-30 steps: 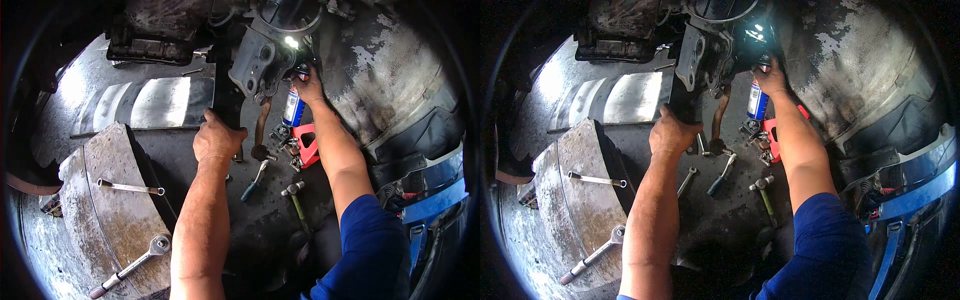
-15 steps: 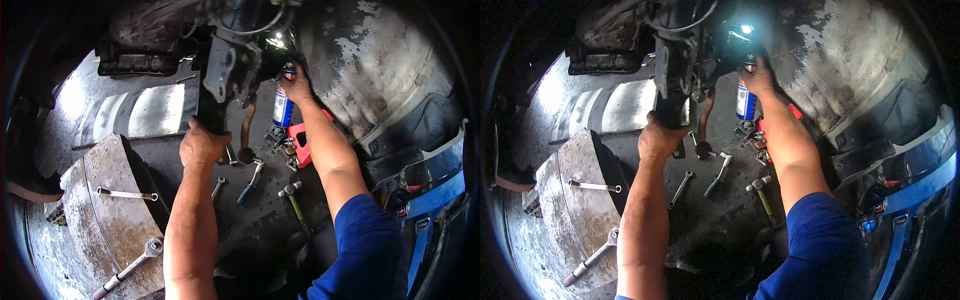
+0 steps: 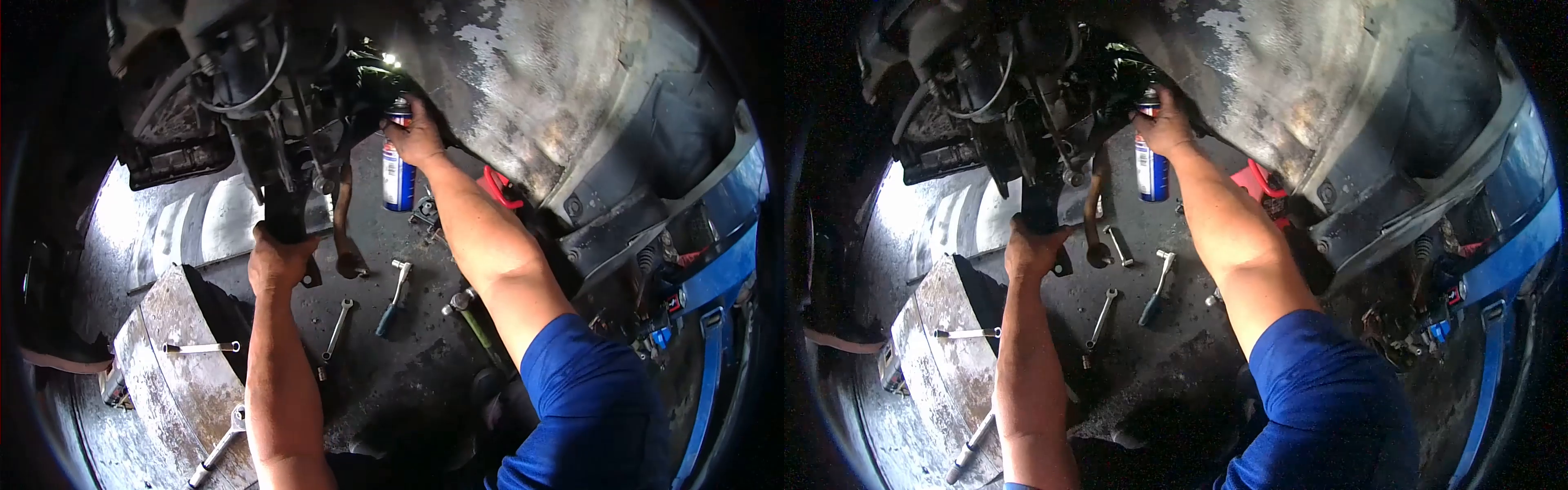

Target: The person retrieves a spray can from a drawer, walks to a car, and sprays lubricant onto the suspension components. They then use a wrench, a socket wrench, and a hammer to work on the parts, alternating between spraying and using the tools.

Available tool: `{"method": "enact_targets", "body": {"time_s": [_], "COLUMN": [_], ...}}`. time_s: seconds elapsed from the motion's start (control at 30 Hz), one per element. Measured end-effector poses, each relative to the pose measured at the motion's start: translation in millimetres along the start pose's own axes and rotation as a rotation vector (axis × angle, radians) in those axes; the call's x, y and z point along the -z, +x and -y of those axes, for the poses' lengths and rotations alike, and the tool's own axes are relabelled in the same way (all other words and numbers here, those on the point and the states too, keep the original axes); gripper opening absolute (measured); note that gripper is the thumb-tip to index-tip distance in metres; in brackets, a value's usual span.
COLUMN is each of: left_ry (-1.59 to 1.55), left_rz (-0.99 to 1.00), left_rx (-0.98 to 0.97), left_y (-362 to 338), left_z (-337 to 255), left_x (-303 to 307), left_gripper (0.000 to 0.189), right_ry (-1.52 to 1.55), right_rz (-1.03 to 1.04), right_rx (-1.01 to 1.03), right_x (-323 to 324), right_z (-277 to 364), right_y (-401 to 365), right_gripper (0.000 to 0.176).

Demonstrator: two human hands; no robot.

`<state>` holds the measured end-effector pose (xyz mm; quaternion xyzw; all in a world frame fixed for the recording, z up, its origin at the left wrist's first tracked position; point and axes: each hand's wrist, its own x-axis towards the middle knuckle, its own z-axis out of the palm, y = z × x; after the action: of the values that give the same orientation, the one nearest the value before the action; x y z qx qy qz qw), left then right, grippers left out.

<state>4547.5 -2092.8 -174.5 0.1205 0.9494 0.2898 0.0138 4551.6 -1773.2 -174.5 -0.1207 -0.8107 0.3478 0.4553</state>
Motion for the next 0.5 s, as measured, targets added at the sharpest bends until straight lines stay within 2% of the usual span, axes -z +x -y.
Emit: {"method": "enact_targets", "body": {"time_s": [0.1,0.2,0.3,0.47,0.5], "left_ry": [0.012,0.030,0.040,0.049,0.052], "left_rz": [-0.022,-0.026,-0.007,-0.044,-0.048], "left_rx": [-0.005,0.001,0.019,0.001,-0.003], "left_y": [-4.1,-6.9,-4.1,-7.7,-9.7], "left_z": [-2.4,-5.9,-5.6,-7.3,-9.6], "left_x": [1.4,3.1,0.7,0.6,1.2], "left_gripper": [0.085,0.086,0.087,0.088,0.088], "right_ry": [0.054,0.015,0.086,0.181,0.309], "right_rz": [-0.045,-0.037,0.118,0.183,0.211], "right_rx": [-0.065,0.044,-0.058,-0.011,-0.053], "right_x": [7.2,11.6,28.1,27.5,28.4], "right_z": [18.1,14.1,23.1,12.8,23.4], "right_y": [-22.6,-39.8,-58.7,-58.4,-57.7], "right_gripper": [0.068,0.072,0.074,0.072,0.072]}}
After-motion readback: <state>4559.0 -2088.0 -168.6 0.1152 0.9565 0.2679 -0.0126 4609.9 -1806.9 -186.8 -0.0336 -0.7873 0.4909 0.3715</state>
